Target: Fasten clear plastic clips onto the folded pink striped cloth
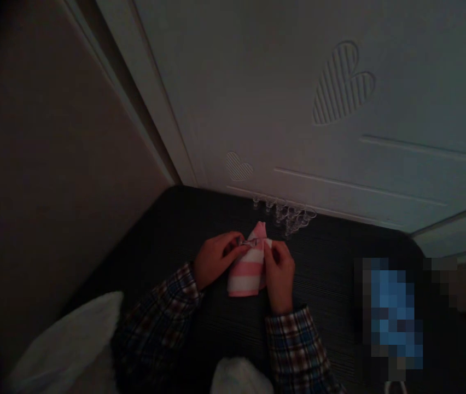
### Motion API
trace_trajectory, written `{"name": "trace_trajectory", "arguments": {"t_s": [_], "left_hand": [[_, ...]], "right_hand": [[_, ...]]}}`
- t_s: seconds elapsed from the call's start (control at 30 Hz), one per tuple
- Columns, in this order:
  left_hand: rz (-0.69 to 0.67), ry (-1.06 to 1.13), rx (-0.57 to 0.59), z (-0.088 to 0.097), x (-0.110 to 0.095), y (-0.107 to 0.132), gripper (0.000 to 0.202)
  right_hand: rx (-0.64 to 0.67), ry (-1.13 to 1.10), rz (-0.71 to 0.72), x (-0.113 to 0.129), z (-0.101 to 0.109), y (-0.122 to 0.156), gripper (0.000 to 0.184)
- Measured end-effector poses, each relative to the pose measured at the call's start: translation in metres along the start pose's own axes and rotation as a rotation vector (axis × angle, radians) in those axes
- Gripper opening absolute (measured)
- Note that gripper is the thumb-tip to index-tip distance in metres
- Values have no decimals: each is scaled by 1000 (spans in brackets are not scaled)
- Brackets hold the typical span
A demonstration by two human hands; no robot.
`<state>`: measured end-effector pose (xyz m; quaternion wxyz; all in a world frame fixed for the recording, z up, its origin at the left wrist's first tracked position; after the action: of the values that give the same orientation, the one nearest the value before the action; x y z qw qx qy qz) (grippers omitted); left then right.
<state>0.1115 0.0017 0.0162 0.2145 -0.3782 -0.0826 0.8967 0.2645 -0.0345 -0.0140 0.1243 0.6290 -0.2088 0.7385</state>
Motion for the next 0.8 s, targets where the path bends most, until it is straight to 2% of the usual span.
{"name": "trace_trajectory", "arguments": {"t_s": [0.8], "left_hand": [[34,16,7,0,-1,0,31]], "right_hand": [[26,-7,-27,-5,-2,0,23]]}}
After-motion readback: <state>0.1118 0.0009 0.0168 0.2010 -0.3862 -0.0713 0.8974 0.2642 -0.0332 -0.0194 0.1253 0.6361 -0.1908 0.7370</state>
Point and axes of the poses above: each hand's wrist, its own y-axis away from the middle knuckle, its own z-axis out of the back of the hand, x = y × z, the point moved 7 cm from there along -y, towards the middle knuckle, and after that the axes turned 7 degrees about -x, right-handed, at the moved point
